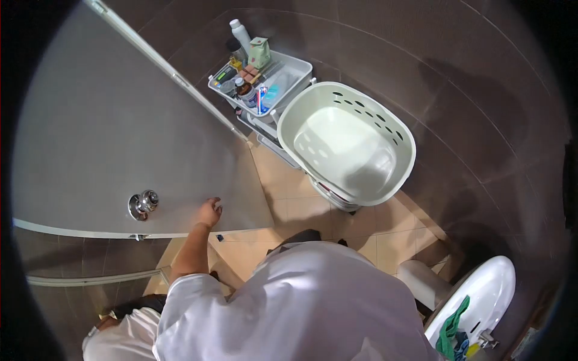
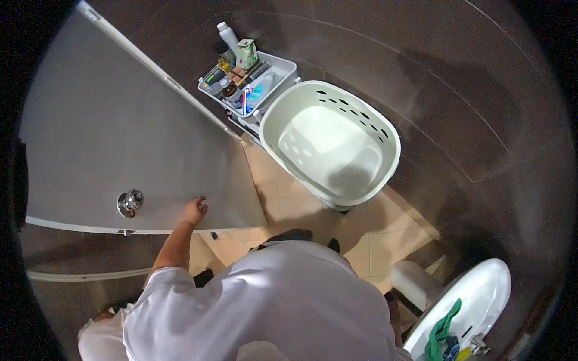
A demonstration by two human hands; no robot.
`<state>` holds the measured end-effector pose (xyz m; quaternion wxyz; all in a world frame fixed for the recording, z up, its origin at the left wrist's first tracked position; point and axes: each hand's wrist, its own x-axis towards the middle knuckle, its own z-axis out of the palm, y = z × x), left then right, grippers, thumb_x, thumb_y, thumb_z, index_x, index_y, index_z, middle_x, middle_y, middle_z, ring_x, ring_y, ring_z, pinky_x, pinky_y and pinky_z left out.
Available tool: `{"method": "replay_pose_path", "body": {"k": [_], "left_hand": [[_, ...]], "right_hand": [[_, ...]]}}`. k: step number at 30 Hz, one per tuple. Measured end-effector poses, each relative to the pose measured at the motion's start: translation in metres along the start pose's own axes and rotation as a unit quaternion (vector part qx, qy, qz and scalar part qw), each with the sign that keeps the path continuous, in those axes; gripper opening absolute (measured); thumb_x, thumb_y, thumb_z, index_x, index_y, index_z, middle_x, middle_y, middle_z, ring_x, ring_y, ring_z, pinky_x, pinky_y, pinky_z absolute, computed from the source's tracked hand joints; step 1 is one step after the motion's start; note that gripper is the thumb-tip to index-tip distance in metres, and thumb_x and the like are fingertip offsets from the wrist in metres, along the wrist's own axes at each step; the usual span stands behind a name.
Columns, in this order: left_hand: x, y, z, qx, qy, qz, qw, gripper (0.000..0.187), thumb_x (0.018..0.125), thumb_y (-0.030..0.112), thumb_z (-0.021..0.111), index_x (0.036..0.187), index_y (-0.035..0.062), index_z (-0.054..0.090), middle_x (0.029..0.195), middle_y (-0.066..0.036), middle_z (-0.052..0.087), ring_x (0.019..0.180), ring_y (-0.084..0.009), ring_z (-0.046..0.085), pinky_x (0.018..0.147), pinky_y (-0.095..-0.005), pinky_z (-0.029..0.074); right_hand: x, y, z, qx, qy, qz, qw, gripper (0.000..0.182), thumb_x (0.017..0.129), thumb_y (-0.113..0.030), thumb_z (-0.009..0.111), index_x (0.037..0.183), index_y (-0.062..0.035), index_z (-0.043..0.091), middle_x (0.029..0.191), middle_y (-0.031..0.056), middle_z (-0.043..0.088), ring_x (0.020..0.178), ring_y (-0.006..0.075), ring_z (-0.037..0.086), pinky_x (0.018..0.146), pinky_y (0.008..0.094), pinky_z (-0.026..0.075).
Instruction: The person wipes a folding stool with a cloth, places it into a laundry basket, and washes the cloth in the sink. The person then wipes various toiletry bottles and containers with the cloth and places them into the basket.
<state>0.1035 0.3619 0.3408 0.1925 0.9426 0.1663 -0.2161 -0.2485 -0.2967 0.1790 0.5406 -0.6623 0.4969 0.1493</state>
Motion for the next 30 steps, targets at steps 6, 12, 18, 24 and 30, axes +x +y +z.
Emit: {"method": "replay_pose_path", "body": {"k": [6, 12, 18, 24, 30], "left_hand": [[-0.018, 0.109, -0.031, 0.025, 0.159, 0.12, 0.98, 0.032, 0.074, 0.021, 0.059, 0.104, 0.0122, 0.056, 0.107, -0.008, 0.055, 0.103, -0.0273, 0.049, 0.089, -0.0362, 0.038], [0.112, 0.19, -0.082, -0.124, 0.338, 0.265, 0.894, 0.036, 0.072, 0.024, 0.06, 0.104, 0.0068, 0.055, 0.108, -0.013, 0.053, 0.103, -0.0307, 0.048, 0.089, -0.0373, 0.038], [0.231, 0.236, -0.113, -0.025, 0.264, 0.157, 0.951, 0.084, 0.057, 0.047, 0.07, 0.123, 0.007, 0.038, 0.12, -0.009, 0.047, 0.114, -0.0278, 0.038, 0.09, -0.0471, 0.03], [0.267, 0.225, -0.102, 0.061, 0.243, 0.272, 0.929, 0.09, 0.054, 0.05, 0.072, 0.123, 0.0066, 0.035, 0.116, -0.015, 0.049, 0.11, -0.0262, 0.042, 0.09, -0.0461, 0.021], [0.28, 0.218, -0.098, -0.141, 0.272, 0.301, 0.903, 0.088, 0.056, 0.042, 0.074, 0.122, -0.0006, 0.033, 0.107, -0.017, 0.054, 0.105, -0.0267, 0.047, 0.093, -0.0429, 0.025]], "right_hand": [[0.027, -0.096, -0.057, 0.032, 0.107, -0.129, 0.985, 0.067, 0.063, 0.005, 0.057, 0.123, -0.0044, 0.027, 0.11, 0.0106, 0.044, 0.094, 0.0192, 0.046, 0.082, 0.0294, 0.04], [-0.049, -0.299, -0.043, 0.183, 0.11, -0.325, 0.921, 0.048, 0.077, -0.007, 0.057, 0.12, -0.0096, 0.036, 0.107, 0.0085, 0.046, 0.095, 0.0189, 0.044, 0.085, 0.0306, 0.036], [-0.117, -0.371, 0.03, 0.683, 0.103, -0.314, 0.651, 0.051, 0.084, -0.026, 0.051, 0.127, -0.0031, 0.034, 0.131, 0.0143, 0.035, 0.12, 0.0303, 0.033, 0.101, 0.0482, 0.022], [-0.156, -0.408, 0.126, 0.641, -0.174, -0.444, 0.601, 0.049, 0.086, -0.038, 0.039, 0.127, -0.0091, 0.036, 0.132, 0.0147, 0.033, 0.121, 0.0358, 0.03, 0.099, 0.0593, 0.015], [-0.174, -0.448, 0.199, 0.683, -0.074, -0.287, 0.668, 0.054, 0.087, -0.033, 0.042, 0.127, 0.0001, 0.03, 0.127, 0.0217, 0.036, 0.115, 0.0346, 0.038, 0.1, 0.0435, 0.027]]}}
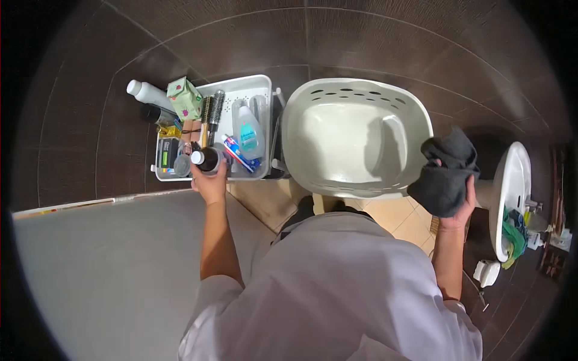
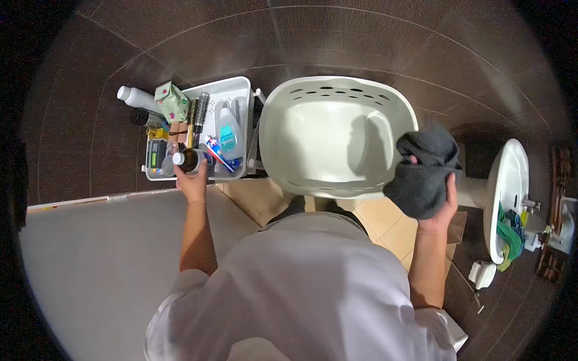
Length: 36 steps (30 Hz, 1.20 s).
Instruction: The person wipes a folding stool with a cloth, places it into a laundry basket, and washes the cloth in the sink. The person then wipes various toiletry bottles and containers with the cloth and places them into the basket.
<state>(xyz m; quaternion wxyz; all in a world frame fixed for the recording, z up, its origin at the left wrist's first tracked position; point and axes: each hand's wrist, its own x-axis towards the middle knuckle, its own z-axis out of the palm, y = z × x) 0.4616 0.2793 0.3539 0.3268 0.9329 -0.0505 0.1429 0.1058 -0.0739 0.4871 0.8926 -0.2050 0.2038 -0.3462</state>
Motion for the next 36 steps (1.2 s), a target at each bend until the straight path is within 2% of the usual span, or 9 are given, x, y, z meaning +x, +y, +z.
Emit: {"method": "replay_pose_path", "body": {"k": [4, 8, 11, 13, 21, 23, 24, 30, 36], "left_hand": [[0.008, 0.043, -0.028, -0.266, 0.061, 0.061, 0.96, 0.083, 0.059, 0.02, 0.078, 0.123, -0.0019, 0.03, 0.112, -0.014, 0.047, 0.099, -0.0223, 0.049, 0.087, -0.0315, 0.038], [-0.009, 0.154, -0.057, -0.406, -0.154, 0.105, 0.895, 0.072, 0.059, 0.01, 0.076, 0.117, 0.0021, 0.035, 0.108, -0.01, 0.046, 0.097, -0.0184, 0.048, 0.085, -0.0311, 0.039], [-0.031, 0.201, -0.043, -0.347, -0.35, 0.06, 0.868, 0.066, 0.059, 0.002, 0.072, 0.115, 0.0064, 0.038, 0.103, -0.006, 0.051, 0.095, -0.0178, 0.049, 0.085, -0.0315, 0.04], [-0.047, 0.22, -0.037, -0.342, -0.354, 0.1, 0.865, 0.068, 0.058, 0.005, 0.072, 0.117, 0.0057, 0.037, 0.104, -0.008, 0.05, 0.096, -0.0202, 0.05, 0.085, -0.0325, 0.04], [-0.076, 0.234, -0.005, -0.307, -0.378, 0.209, 0.848, 0.076, 0.057, 0.016, 0.073, 0.12, 0.0009, 0.034, 0.109, -0.02, 0.049, 0.103, -0.0327, 0.049, 0.084, -0.0365, 0.041], [-0.061, 0.234, 0.003, -0.301, -0.384, 0.27, 0.83, 0.075, 0.057, 0.016, 0.073, 0.119, 0.0005, 0.034, 0.109, -0.02, 0.049, 0.103, -0.0328, 0.049, 0.085, -0.0363, 0.04], [-0.056, 0.237, 0.004, -0.296, -0.38, 0.322, 0.815, 0.074, 0.057, 0.016, 0.073, 0.118, 0.0001, 0.035, 0.109, -0.02, 0.049, 0.103, -0.0329, 0.049, 0.085, -0.0362, 0.04], [-0.035, 0.249, -0.001, -0.356, -0.413, 0.291, 0.786, 0.079, 0.055, 0.016, 0.075, 0.121, 0.0005, 0.032, 0.104, -0.015, 0.051, 0.101, -0.0279, 0.051, 0.086, -0.033, 0.039], [0.005, 0.227, 0.025, -0.339, -0.467, 0.153, 0.802, 0.068, 0.063, 0.015, 0.074, 0.114, -0.001, 0.033, 0.103, -0.013, 0.054, 0.098, -0.0219, 0.054, 0.084, -0.0309, 0.043]], "right_hand": [[0.032, 0.026, 0.052, -0.044, -0.089, 0.03, 0.995, 0.051, 0.088, -0.032, 0.039, 0.126, 0.0016, 0.032, 0.124, 0.0213, 0.04, 0.113, 0.0334, 0.041, 0.098, 0.0426, 0.03], [0.045, 0.073, 0.113, -0.228, -0.197, 0.042, 0.953, 0.049, 0.081, -0.023, 0.057, 0.121, -0.0006, 0.04, 0.11, 0.0121, 0.053, 0.099, 0.0226, 0.054, 0.089, 0.0354, 0.041], [0.053, 0.117, 0.146, -0.401, -0.447, -0.167, 0.782, 0.055, 0.074, -0.009, 0.062, 0.125, -0.0103, 0.04, 0.129, 0.0072, 0.038, 0.116, 0.0233, 0.039, 0.097, 0.0341, 0.03], [0.044, 0.122, 0.162, -0.595, -0.405, -0.326, 0.613, 0.047, 0.066, -0.005, 0.064, 0.111, -0.01, 0.051, 0.118, 0.0147, 0.046, 0.105, 0.0274, 0.049, 0.087, 0.0358, 0.039], [0.07, 0.12, 0.134, -0.424, -0.155, -0.085, 0.889, 0.026, 0.076, -0.006, 0.062, 0.1, -0.0049, 0.052, 0.088, 0.0084, 0.057, 0.082, 0.0143, 0.054, 0.074, 0.0246, 0.044], [0.061, 0.124, 0.13, -0.641, -0.247, -0.41, 0.6, 0.03, 0.075, -0.007, 0.063, 0.103, -0.0054, 0.051, 0.093, 0.007, 0.055, 0.088, 0.0136, 0.052, 0.078, 0.0253, 0.042], [0.065, 0.124, 0.128, -0.645, -0.237, -0.413, 0.598, 0.03, 0.075, -0.007, 0.063, 0.103, -0.0054, 0.051, 0.093, 0.007, 0.055, 0.088, 0.0136, 0.052, 0.078, 0.0253, 0.042], [0.086, 0.125, 0.133, -0.217, -0.068, -0.153, 0.962, 0.03, 0.082, -0.018, 0.057, 0.107, -0.0064, 0.046, 0.098, 0.0099, 0.056, 0.092, 0.0212, 0.056, 0.077, 0.0314, 0.046], [0.076, 0.094, 0.07, -0.128, 0.066, -0.088, 0.986, 0.034, 0.087, -0.03, 0.046, 0.11, -0.0049, 0.045, 0.087, 0.0141, 0.061, 0.073, 0.0217, 0.059, 0.065, 0.034, 0.048]]}}
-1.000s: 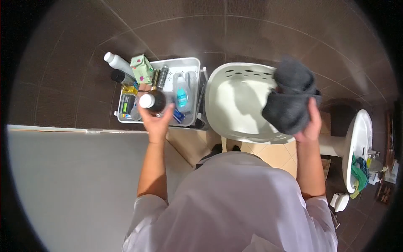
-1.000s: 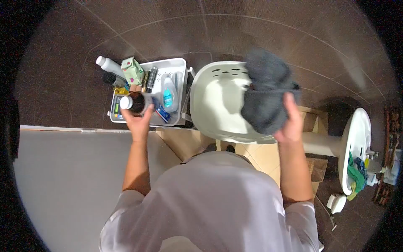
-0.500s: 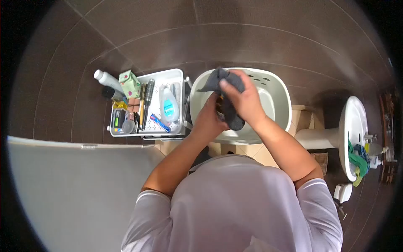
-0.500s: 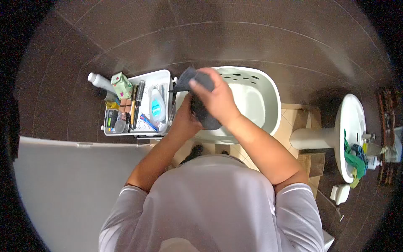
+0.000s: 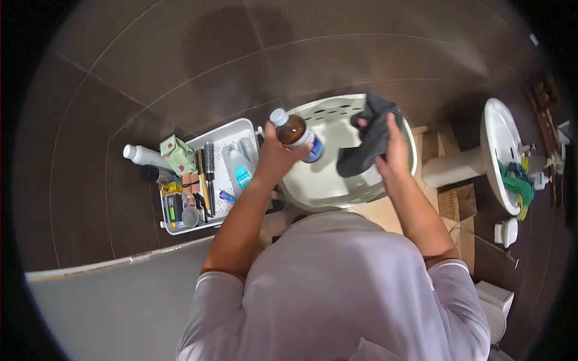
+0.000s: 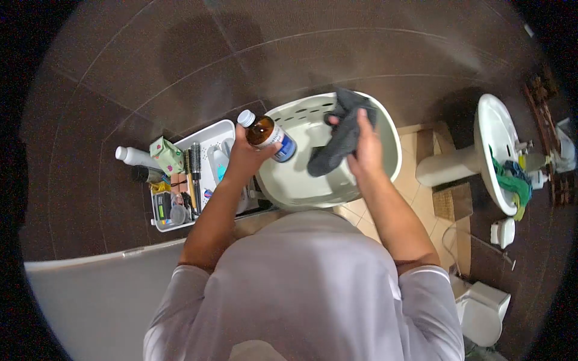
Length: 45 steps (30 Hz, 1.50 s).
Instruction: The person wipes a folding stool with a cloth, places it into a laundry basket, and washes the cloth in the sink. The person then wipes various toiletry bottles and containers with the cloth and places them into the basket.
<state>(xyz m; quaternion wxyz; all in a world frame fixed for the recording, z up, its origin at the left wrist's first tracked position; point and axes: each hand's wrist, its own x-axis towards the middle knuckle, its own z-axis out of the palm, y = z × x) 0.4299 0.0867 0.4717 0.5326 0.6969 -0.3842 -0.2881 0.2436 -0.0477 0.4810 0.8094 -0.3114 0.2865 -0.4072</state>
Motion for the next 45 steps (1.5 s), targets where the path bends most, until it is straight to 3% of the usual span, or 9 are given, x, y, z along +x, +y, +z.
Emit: {"method": "replay_pose_path", "body": {"k": [12, 20, 24, 25, 27, 28, 30, 39, 45], "left_hand": [[0.06, -0.127, 0.066, 0.168, 0.06, -0.053, 0.982, 0.066, 0.056, 0.016, 0.073, 0.11, 0.0089, 0.038, 0.099, -0.015, 0.056, 0.093, -0.0317, 0.055, 0.08, -0.0374, 0.044], [0.042, 0.0, 0.104, -0.217, -0.253, 0.015, 0.942, 0.058, 0.066, -0.002, 0.066, 0.116, 0.003, 0.036, 0.108, -0.008, 0.05, 0.101, -0.0181, 0.05, 0.088, -0.0319, 0.04], [0.031, 0.047, 0.13, -0.281, -0.248, 0.082, 0.923, 0.065, 0.067, 0.0, 0.068, 0.12, 0.0031, 0.031, 0.111, -0.01, 0.047, 0.103, -0.0172, 0.048, 0.088, -0.0308, 0.04], [0.033, 0.049, 0.124, -0.21, -0.269, 0.086, 0.936, 0.071, 0.067, 0.0, 0.068, 0.123, 0.0043, 0.025, 0.113, -0.01, 0.045, 0.105, -0.0176, 0.046, 0.089, -0.0313, 0.039], [0.03, 0.059, 0.109, -0.186, -0.264, 0.097, 0.942, 0.074, 0.066, 0.001, 0.068, 0.124, 0.0039, 0.022, 0.113, -0.01, 0.045, 0.105, -0.0179, 0.046, 0.088, -0.0313, 0.039], [0.026, 0.061, 0.101, -0.163, -0.271, 0.102, 0.943, 0.078, 0.065, 0.001, 0.069, 0.125, 0.0034, 0.02, 0.113, -0.011, 0.045, 0.105, -0.0181, 0.045, 0.088, -0.0314, 0.039], [0.014, 0.057, 0.09, -0.161, -0.284, 0.146, 0.934, 0.08, 0.063, -0.005, 0.069, 0.126, 0.0047, 0.021, 0.116, -0.009, 0.042, 0.107, -0.0192, 0.046, 0.094, -0.0326, 0.036], [0.025, -0.001, 0.048, -0.049, -0.046, 0.159, 0.985, 0.063, 0.066, 0.002, 0.07, 0.114, 0.0003, 0.028, 0.104, -0.011, 0.05, 0.096, -0.0177, 0.053, 0.082, -0.0286, 0.042], [0.066, -0.126, 0.061, 0.121, 0.079, 0.047, 0.988, 0.065, 0.055, 0.012, 0.073, 0.109, 0.0042, 0.037, 0.098, -0.014, 0.053, 0.089, -0.0283, 0.055, 0.079, -0.0341, 0.043]], "right_hand": [[-0.151, -0.032, -0.186, 0.106, 0.339, -0.124, 0.926, 0.04, 0.087, -0.034, 0.042, 0.113, -0.0042, 0.045, 0.102, 0.0138, 0.057, 0.091, 0.028, 0.056, 0.082, 0.0389, 0.045], [-0.105, -0.076, -0.097, -0.08, 0.092, -0.071, 0.99, 0.047, 0.087, -0.034, 0.042, 0.122, -0.002, 0.038, 0.112, 0.0149, 0.052, 0.102, 0.0227, 0.051, 0.089, 0.0346, 0.039], [-0.053, -0.069, -0.016, -0.73, -0.053, -0.416, 0.54, 0.04, 0.083, -0.028, 0.048, 0.119, -0.0109, 0.045, 0.126, 0.0112, 0.041, 0.116, 0.0228, 0.039, 0.094, 0.0345, 0.032], [-0.043, -0.064, -0.008, -0.725, -0.061, -0.423, 0.54, 0.04, 0.083, -0.028, 0.048, 0.119, -0.0109, 0.045, 0.126, 0.0112, 0.041, 0.116, 0.0228, 0.039, 0.094, 0.0345, 0.032], [-0.026, -0.053, 0.001, -0.55, -0.097, -0.429, 0.71, 0.033, 0.084, -0.028, 0.046, 0.11, -0.0094, 0.05, 0.115, 0.0142, 0.048, 0.109, 0.0252, 0.046, 0.09, 0.0331, 0.036], [-0.023, -0.053, 0.006, -0.419, -0.064, -0.221, 0.878, 0.033, 0.085, -0.031, 0.044, 0.104, -0.0056, 0.051, 0.102, 0.0132, 0.055, 0.097, 0.0237, 0.053, 0.084, 0.031, 0.04], [0.0, -0.05, -0.006, -0.303, -0.085, -0.026, 0.949, 0.039, 0.086, -0.034, 0.045, 0.104, -0.0006, 0.051, 0.091, 0.0115, 0.058, 0.085, 0.0199, 0.056, 0.077, 0.0286, 0.043], [-0.014, 0.002, -0.075, -0.097, 0.056, 0.123, 0.986, 0.041, 0.087, -0.034, 0.041, 0.103, 0.0033, 0.051, 0.091, 0.0148, 0.059, 0.076, 0.0229, 0.06, 0.071, 0.033, 0.048], [-0.084, -0.053, -0.155, -0.013, 0.247, -0.034, 0.968, 0.042, 0.084, -0.04, 0.046, 0.106, -0.0042, 0.051, 0.094, 0.0114, 0.058, 0.079, 0.023, 0.058, 0.073, 0.0367, 0.05]]}}
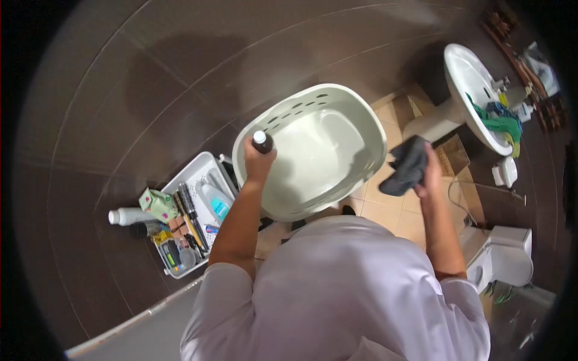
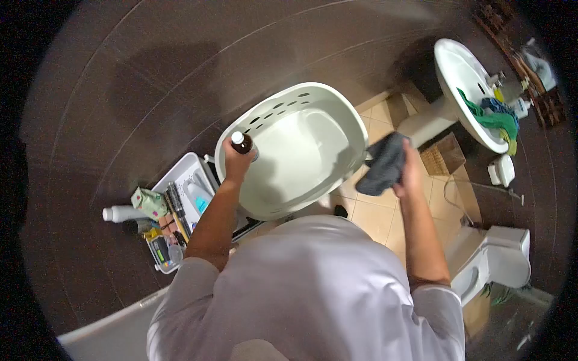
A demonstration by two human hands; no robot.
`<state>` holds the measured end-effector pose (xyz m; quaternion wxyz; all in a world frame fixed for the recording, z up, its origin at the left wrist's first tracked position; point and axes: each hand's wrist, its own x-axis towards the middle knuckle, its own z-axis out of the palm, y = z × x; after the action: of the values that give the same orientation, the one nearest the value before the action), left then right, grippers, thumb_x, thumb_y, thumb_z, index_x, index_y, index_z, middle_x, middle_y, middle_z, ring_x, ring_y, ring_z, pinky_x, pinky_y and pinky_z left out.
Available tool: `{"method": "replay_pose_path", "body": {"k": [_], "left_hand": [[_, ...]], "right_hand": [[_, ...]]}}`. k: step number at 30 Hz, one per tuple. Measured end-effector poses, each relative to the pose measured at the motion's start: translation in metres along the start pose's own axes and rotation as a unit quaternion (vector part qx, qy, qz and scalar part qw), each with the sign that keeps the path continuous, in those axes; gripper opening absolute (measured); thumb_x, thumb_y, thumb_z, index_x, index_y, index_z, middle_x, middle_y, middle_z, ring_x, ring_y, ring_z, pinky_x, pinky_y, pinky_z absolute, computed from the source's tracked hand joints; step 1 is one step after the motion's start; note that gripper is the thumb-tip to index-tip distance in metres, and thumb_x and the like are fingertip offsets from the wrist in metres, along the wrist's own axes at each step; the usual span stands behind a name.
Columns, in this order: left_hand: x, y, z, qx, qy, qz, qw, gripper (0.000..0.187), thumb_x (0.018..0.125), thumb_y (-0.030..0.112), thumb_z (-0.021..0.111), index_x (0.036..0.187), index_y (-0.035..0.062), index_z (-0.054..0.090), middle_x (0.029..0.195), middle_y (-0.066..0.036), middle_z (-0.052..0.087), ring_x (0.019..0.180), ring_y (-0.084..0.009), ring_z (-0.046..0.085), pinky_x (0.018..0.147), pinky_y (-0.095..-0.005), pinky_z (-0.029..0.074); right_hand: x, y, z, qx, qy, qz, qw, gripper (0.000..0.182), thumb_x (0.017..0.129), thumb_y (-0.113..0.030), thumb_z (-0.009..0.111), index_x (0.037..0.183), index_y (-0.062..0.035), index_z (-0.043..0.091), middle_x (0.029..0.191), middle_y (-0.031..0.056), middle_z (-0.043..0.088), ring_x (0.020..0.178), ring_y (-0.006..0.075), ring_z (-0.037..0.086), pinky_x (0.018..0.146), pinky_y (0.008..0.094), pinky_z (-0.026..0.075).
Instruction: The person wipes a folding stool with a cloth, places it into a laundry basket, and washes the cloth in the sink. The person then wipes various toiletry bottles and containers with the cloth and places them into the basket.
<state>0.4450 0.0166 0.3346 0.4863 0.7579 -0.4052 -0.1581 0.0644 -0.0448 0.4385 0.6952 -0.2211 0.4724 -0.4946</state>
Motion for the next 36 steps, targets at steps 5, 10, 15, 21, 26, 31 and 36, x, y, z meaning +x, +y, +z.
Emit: {"method": "replay_pose_path", "body": {"k": [5, 10, 15, 21, 26, 31, 36], "left_hand": [[0.004, -0.03, 0.028, 0.027, 0.025, -0.124, 0.992, 0.072, 0.053, 0.011, 0.075, 0.113, 0.0044, 0.036, 0.103, -0.014, 0.051, 0.098, -0.0297, 0.05, 0.086, -0.0368, 0.038], [0.002, -0.053, 0.034, -0.001, 0.064, -0.032, 0.997, 0.066, 0.055, -0.001, 0.07, 0.113, -0.0017, 0.038, 0.11, -0.014, 0.048, 0.1, -0.0249, 0.048, 0.09, -0.0353, 0.035], [-0.001, -0.071, 0.022, 0.092, 0.116, -0.004, 0.989, 0.069, 0.051, -0.003, 0.07, 0.113, -0.004, 0.039, 0.113, -0.019, 0.047, 0.105, -0.0262, 0.047, 0.089, -0.0333, 0.04], [-0.024, 0.05, 0.028, 0.041, 0.294, -0.066, 0.953, 0.051, 0.073, 0.009, 0.06, 0.115, -0.0011, 0.033, 0.111, -0.015, 0.037, 0.095, -0.0238, 0.045, 0.082, -0.0317, 0.041], [-0.007, 0.186, 0.109, -0.137, 0.102, 0.109, 0.979, 0.039, 0.08, 0.004, 0.051, 0.115, 0.0031, 0.034, 0.115, -0.011, 0.038, 0.097, -0.02, 0.043, 0.085, -0.0294, 0.038], [-0.024, 0.304, 0.251, -0.279, -0.366, 0.093, 0.883, 0.042, 0.083, 0.01, 0.049, 0.121, 0.0049, 0.032, 0.122, -0.012, 0.038, 0.11, -0.0248, 0.043, 0.089, -0.0343, 0.037], [-0.058, 0.363, 0.381, -0.39, -0.598, 0.127, 0.689, 0.068, 0.08, 0.022, 0.054, 0.133, 0.0034, 0.015, 0.123, -0.013, 0.038, 0.106, -0.0209, 0.044, 0.086, -0.0314, 0.04]], "right_hand": [[-0.062, -0.039, -0.078, 0.08, 0.085, -0.07, 0.991, 0.045, 0.085, -0.041, 0.043, 0.107, -0.002, 0.049, 0.099, 0.0162, 0.057, 0.087, 0.0328, 0.057, 0.079, 0.0424, 0.048], [-0.092, -0.057, -0.17, 0.157, 0.228, -0.143, 0.95, 0.04, 0.085, -0.038, 0.045, 0.102, -0.0023, 0.051, 0.095, 0.0148, 0.058, 0.083, 0.0295, 0.058, 0.075, 0.0418, 0.049], [-0.095, -0.078, -0.224, 0.188, 0.249, -0.187, 0.932, 0.037, 0.085, -0.037, 0.046, 0.098, -0.0021, 0.052, 0.094, 0.0141, 0.058, 0.084, 0.0269, 0.058, 0.075, 0.0406, 0.048], [-0.061, -0.126, -0.251, 0.21, 0.256, -0.222, 0.917, 0.034, 0.085, -0.032, 0.047, 0.103, -0.0028, 0.049, 0.1, 0.0128, 0.056, 0.093, 0.0245, 0.055, 0.084, 0.0372, 0.043], [-0.013, -0.164, -0.246, 0.216, 0.153, -0.258, 0.929, 0.028, 0.083, -0.023, 0.05, 0.105, -0.0057, 0.048, 0.103, 0.0071, 0.055, 0.096, 0.0206, 0.052, 0.083, 0.033, 0.041], [0.044, -0.208, -0.175, 0.015, 0.041, -0.223, 0.974, 0.031, 0.086, -0.021, 0.049, 0.112, -0.0053, 0.044, 0.11, 0.0063, 0.051, 0.099, 0.0165, 0.05, 0.084, 0.0286, 0.041], [0.098, -0.241, -0.147, -0.421, -0.17, -0.329, 0.828, 0.052, 0.085, -0.031, 0.051, 0.125, -0.0015, 0.036, 0.113, 0.0131, 0.049, 0.099, 0.0207, 0.05, 0.085, 0.0298, 0.039]]}}
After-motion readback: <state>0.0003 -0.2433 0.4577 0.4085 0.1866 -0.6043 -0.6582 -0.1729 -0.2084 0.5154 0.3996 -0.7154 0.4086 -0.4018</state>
